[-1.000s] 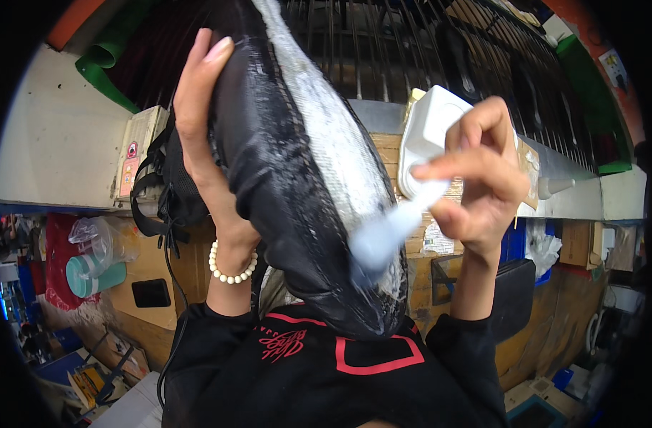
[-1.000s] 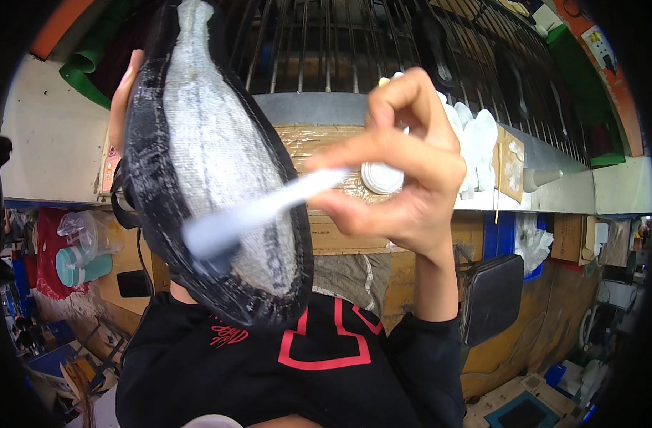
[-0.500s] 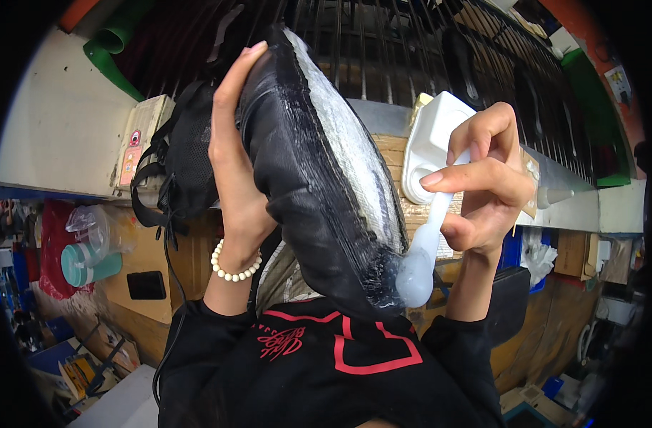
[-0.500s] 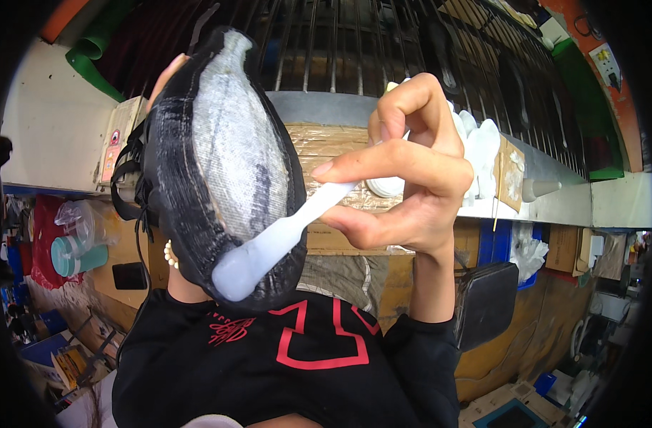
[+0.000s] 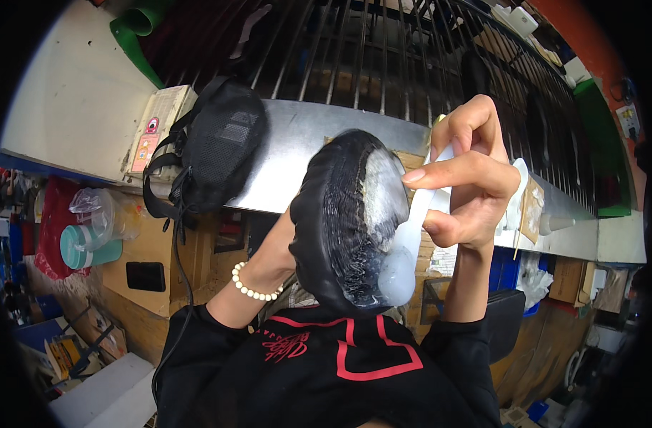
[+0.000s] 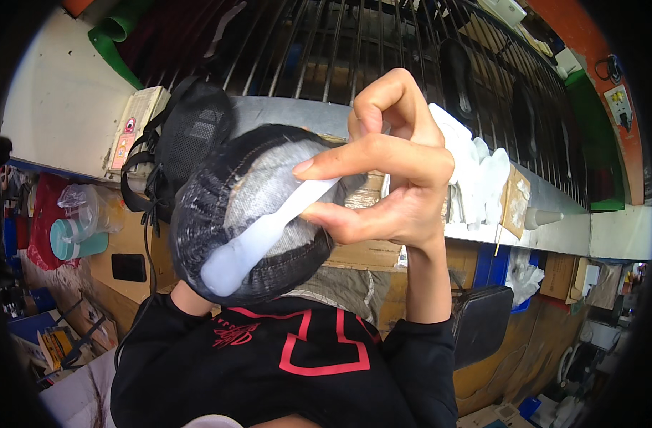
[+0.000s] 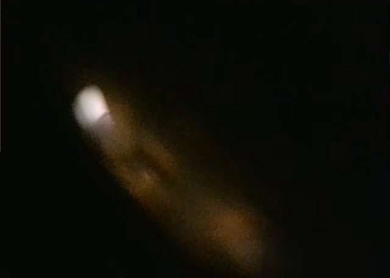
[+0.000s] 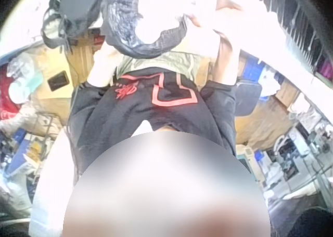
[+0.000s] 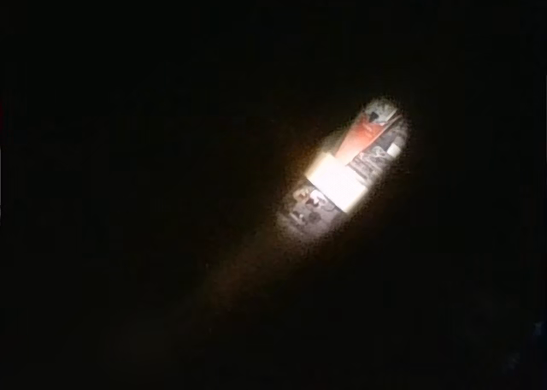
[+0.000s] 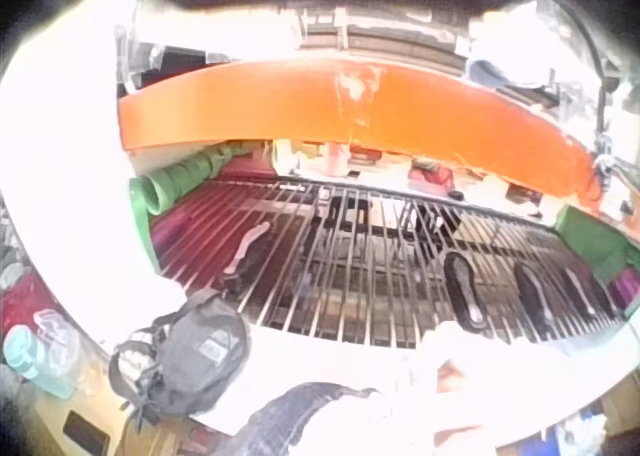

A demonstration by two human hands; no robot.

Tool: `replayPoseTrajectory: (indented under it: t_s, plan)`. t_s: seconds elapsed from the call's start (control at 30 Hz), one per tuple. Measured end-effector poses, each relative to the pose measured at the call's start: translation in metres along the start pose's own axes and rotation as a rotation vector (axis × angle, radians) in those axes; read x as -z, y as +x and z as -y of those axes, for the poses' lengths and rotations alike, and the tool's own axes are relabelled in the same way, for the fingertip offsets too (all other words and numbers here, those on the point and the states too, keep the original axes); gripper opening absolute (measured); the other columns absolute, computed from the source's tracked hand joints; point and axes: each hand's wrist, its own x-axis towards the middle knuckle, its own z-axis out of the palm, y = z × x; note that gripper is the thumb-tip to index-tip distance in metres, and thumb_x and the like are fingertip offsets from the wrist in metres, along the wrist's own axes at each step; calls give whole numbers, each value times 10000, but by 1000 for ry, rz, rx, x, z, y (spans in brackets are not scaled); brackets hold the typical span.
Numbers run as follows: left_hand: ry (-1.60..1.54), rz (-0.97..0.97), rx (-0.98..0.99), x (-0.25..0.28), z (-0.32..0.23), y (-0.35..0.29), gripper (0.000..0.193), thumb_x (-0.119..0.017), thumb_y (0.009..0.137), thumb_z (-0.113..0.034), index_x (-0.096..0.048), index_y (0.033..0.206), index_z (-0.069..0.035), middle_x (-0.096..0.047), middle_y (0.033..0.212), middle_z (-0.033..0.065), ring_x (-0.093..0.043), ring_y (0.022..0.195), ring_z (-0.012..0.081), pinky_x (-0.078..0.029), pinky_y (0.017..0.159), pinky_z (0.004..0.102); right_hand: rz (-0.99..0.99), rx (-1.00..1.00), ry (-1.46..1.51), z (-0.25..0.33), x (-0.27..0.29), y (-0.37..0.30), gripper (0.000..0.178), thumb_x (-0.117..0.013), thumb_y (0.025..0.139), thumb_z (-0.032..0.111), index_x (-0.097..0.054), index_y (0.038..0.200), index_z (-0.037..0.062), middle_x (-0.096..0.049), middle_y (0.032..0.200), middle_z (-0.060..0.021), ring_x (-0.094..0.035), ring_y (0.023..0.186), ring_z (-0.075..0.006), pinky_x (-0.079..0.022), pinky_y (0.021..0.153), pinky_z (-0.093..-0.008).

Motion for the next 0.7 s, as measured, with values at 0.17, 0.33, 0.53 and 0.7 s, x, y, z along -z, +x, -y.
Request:
replayPoseTrajectory:
  t_s: [0.17, 0.33, 0.53, 0.7]
  plan:
    - [-249, 172, 261, -8, -1, -13, 571, -585, 982, -128, -378, 1498, -2, -507, 1447, 156, -534, 1310, 236, -448, 1116, 363, 81, -8, -82, 0, 9, 3, 388, -904, 531, 335, -817, 843, 121, -397, 898, -18, -462, 786, -162, -363, 643, -270]
    - [-439, 201, 420, -16, 16, -16, 460, -468, 1051, -125, -382, 1482, 14, -516, 1433, 162, -549, 1297, 236, -473, 1102, 363, 166, 23, -130, -2, 21, 5, 385, -913, 549, 377, -813, 835, 140, -394, 906, -22, -481, 811, -180, -383, 665, -283]
    - [-748, 71, 713, -22, 23, -24, 477, -507, 1037, -129, -388, 1471, 28, -531, 1415, 164, -561, 1289, 236, -484, 1091, 360, 192, 22, -100, -2, 29, -1, 403, -941, 488, 339, -827, 837, 174, -390, 900, -17, -486, 811, -177, -376, 658, -279]
    - [-669, 131, 649, -22, 24, -32, 612, -660, 952, -169, -397, 1468, 27, -534, 1415, 163, -550, 1300, 243, -471, 1099, 371, 262, -26, -27, -3, 36, -10, 424, -956, 457, 322, -831, 836, 179, -376, 874, -6, -478, 799, -164, -363, 643, -275]
